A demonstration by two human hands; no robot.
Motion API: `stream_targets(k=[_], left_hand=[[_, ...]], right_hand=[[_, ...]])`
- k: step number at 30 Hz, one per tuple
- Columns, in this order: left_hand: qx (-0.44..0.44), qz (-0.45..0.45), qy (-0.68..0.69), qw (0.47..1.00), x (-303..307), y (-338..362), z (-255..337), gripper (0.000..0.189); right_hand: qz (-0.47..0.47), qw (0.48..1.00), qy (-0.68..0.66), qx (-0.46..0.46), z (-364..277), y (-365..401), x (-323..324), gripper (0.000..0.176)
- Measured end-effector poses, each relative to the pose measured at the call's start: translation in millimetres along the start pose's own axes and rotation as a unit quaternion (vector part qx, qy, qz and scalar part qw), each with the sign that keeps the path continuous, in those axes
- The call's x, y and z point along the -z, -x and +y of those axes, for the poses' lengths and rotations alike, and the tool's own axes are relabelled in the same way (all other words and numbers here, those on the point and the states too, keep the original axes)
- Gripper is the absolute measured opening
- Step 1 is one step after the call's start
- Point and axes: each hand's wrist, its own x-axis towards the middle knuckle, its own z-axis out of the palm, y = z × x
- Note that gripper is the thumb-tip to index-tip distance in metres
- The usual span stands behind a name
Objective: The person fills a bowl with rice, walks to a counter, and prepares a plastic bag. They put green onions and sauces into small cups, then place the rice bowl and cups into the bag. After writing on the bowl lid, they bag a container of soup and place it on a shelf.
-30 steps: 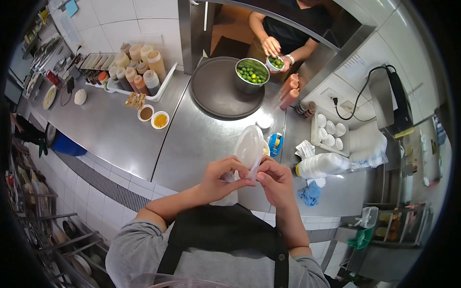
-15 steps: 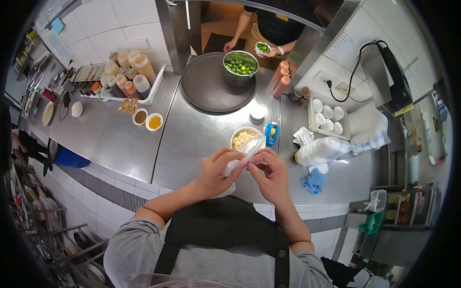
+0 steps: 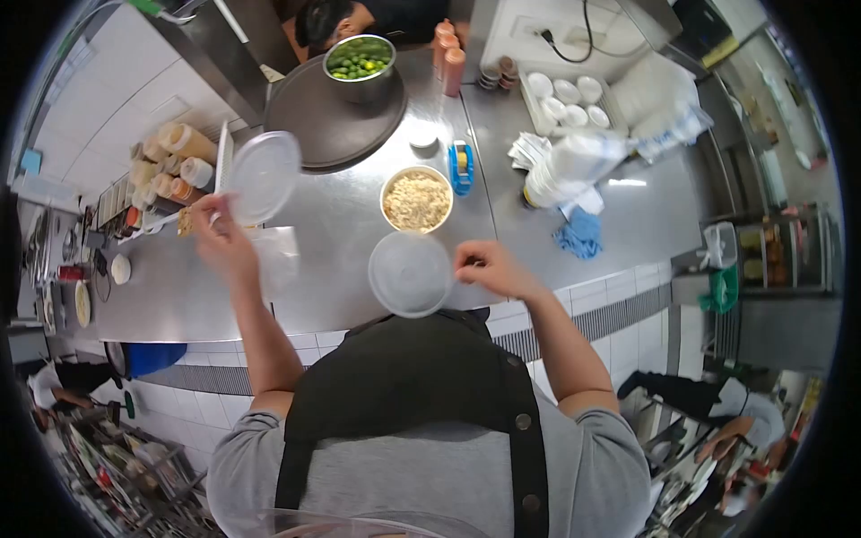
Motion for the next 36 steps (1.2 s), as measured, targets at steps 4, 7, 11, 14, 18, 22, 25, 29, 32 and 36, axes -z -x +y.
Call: stream_targets(k=[4, 7, 11, 14, 18, 22, 25, 29, 32, 36], left_hand=[[-0.009, 0.025, 0.011, 1.000, 3.6, 0.8, -10.3, 0.008], [-0.045, -0.044, 0.028, 0.998, -37.0, 23.1, -26.6, 0.005], [-0.145, -0.161, 0.133, 0.967, -114.5, 68.2, -18.6, 0.010], [-0.248, -0.265, 0.080, 0.929, -139.1, 101.2, 6.4, 0.014], [-0.354, -0.320, 0.067, 0.876, -149.6, 131.3, 20.5, 0.011], [-0.346, -0.342, 0.064, 0.871, -143.1, 140.8, 20.4, 0.014], [-0.308, -0.349, 0.105, 0.879, -129.3, 141.2, 24.7, 0.016], [-0.207, -0.384, 0.171, 0.883, -113.2, 156.4, -4.3, 0.014], [0.054, -0.389, 0.266, 0.880, -123.4, 183.4, -38.7, 0.017], [0.347, -0.295, 0.367, 0.811, -140.8, 173.2, -45.3, 0.021]], right_hand=[[0.141, 0.969, -0.127, -0.160, 100.9, 13.2, 51.4, 0.006], [0.240, 0.933, -0.127, -0.236, 160.9, 11.0, 69.5, 0.007], [0.319, 0.913, 0.129, -0.219, 188.5, -6.5, 75.8, 0.019], [0.391, 0.846, 0.332, -0.141, 154.3, -16.2, 65.9, 0.032], [0.371, 0.896, 0.242, 0.016, 38.3, -32.8, 32.1, 0.040], [0.290, 0.882, 0.303, 0.214, 10.9, -71.3, 13.6, 0.051], [0.260, 0.850, 0.400, 0.223, 12.6, -104.9, 4.5, 0.066], [0.236, 0.815, 0.513, 0.131, 11.8, -133.7, -6.6, 0.083], [0.227, 0.804, 0.539, 0.106, 13.7, -147.7, -16.2, 0.092], [0.214, 0.797, 0.557, 0.095, 8.5, -149.2, -30.4, 0.101]])
